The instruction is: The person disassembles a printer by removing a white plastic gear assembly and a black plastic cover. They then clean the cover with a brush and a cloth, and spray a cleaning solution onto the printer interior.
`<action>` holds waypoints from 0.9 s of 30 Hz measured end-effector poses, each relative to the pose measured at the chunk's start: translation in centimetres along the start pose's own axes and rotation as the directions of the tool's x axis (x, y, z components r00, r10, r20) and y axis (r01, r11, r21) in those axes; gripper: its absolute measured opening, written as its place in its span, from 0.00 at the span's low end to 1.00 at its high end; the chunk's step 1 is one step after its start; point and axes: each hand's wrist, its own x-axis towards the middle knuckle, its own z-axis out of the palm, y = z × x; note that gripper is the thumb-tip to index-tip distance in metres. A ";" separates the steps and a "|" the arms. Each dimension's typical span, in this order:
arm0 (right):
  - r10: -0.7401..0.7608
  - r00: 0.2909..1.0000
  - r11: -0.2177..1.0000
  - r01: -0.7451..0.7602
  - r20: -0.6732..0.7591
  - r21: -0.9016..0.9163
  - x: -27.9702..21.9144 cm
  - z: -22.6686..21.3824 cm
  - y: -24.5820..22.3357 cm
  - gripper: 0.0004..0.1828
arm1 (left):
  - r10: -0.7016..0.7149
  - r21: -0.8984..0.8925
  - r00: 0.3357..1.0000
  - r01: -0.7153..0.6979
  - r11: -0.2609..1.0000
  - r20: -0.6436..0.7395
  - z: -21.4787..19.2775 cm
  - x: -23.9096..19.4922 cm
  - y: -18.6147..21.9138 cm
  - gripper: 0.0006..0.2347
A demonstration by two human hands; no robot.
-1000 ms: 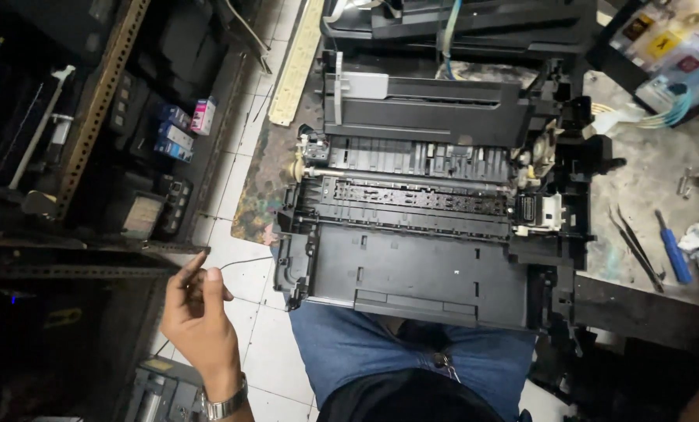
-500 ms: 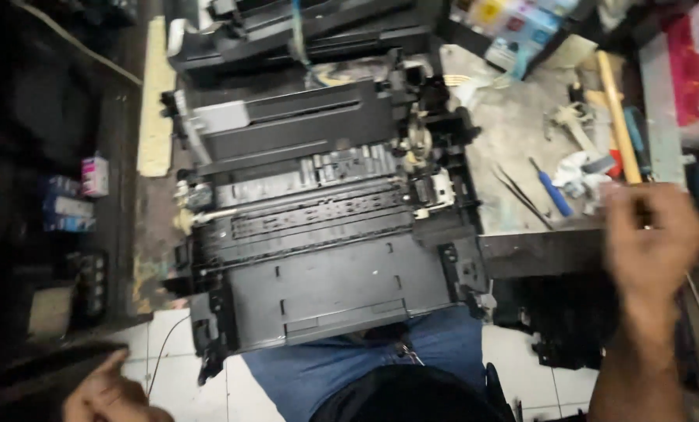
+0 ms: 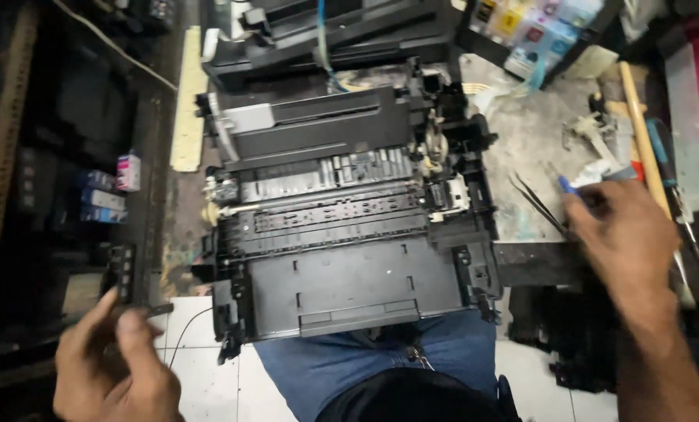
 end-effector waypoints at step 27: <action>-0.142 0.987 0.660 0.039 0.073 0.751 9.8 -4.9 -16.6 0.15 | 0.509 -0.197 0.706 -0.480 0.855 0.493 28.3 11.5 10.7 0.23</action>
